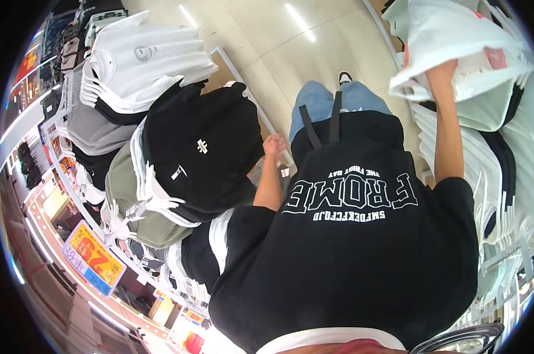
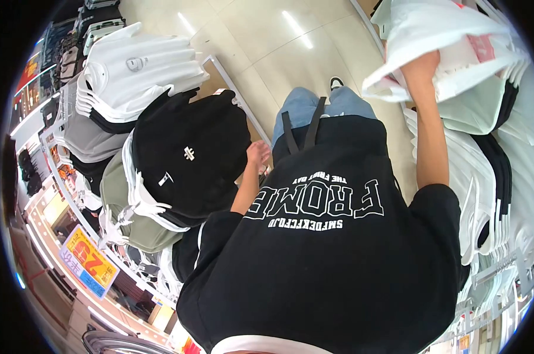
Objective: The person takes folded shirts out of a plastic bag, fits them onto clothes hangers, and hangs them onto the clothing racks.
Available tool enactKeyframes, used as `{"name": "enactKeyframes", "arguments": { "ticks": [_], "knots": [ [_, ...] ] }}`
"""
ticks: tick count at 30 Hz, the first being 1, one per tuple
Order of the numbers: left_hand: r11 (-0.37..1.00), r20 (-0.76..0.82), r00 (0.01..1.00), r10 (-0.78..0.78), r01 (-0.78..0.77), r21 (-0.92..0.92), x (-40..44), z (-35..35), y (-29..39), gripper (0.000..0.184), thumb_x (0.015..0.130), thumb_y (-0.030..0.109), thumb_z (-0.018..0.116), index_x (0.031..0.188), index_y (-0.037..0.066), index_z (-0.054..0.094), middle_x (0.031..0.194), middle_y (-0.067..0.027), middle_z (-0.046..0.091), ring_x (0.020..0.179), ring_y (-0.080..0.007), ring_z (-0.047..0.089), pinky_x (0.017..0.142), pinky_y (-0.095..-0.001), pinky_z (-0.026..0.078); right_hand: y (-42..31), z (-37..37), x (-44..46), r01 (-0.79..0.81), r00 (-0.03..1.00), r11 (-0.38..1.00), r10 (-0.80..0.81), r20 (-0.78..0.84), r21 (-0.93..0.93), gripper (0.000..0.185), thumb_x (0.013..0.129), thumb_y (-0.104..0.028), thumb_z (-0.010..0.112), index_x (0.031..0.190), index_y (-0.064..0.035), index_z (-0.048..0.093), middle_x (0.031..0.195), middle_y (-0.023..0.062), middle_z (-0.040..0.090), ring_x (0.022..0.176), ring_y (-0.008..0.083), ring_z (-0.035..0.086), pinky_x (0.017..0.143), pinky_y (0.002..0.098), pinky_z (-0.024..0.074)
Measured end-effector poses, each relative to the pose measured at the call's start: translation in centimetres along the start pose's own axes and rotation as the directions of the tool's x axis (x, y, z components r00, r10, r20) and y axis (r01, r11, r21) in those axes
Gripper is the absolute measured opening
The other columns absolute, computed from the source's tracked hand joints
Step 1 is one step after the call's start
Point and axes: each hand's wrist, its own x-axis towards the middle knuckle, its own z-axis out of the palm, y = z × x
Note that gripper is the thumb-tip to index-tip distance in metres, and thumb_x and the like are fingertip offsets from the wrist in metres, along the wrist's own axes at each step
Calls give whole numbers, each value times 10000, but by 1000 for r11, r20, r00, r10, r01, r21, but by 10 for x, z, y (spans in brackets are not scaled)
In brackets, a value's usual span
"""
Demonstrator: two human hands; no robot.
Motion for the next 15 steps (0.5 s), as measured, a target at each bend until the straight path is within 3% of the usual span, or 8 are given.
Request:
{"name": "enactKeyframes", "arguments": {
  "ticks": [2,6,9,11,13,15],
  "knots": [
    [999,-5,999,38,-38,25,12,-4,29,229,938,224,457,1081,132,610,980,-38,658,781,-171,634,692,-346,493,4,-5,-9,-95,995,989,97,-10,114,473,769,-323,678,1138,-30,631,1141,188,633,1072,356,568,910,435,433],
    [980,70,987,148,-156,127,49,3,105,246,954,232,451,1096,103,605,1001,-70,647,794,-188,636,700,-334,503,-31,-48,3,-146,980,978,123,-153,-148,553,806,-318,657,1262,-22,551,1303,214,528,1277,382,391,1013,506,325],
    [955,185,965,185,-221,198,60,15,166,304,978,222,414,1174,62,581,1102,-156,631,869,-260,650,767,-382,522,-34,-64,-4,-178,984,929,167,-61,-323,579,802,-299,675,1259,22,522,1308,201,516,1248,347,429,1013,488,323],
    [931,238,950,201,-261,256,74,23,204,311,981,216,405,1189,61,576,1127,-164,627,892,-268,650,785,-389,522,-12,-39,-43,-354,927,935,346,-148,-30,556,805,-270,671,1254,25,526,1300,203,527,1224,343,469,994,462,361],
    [909,290,931,224,-306,281,82,28,236,312,984,224,407,1197,64,571,1124,-161,627,898,-267,649,793,-399,521,-22,-26,-59,-407,850,861,479,-219,305,480,812,-207,650,1216,33,548,1241,211,577,1121,343,571,929,420,442],
    [906,314,919,239,-327,269,91,30,266,306,980,230,426,1197,65,566,1108,-147,631,902,-260,647,787,-385,521,-35,-34,-60,-494,843,857,514,-159,148,435,816,-190,641,1176,44,566,1201,210,601,1069,343,600,904,413,461]
  ]
}}
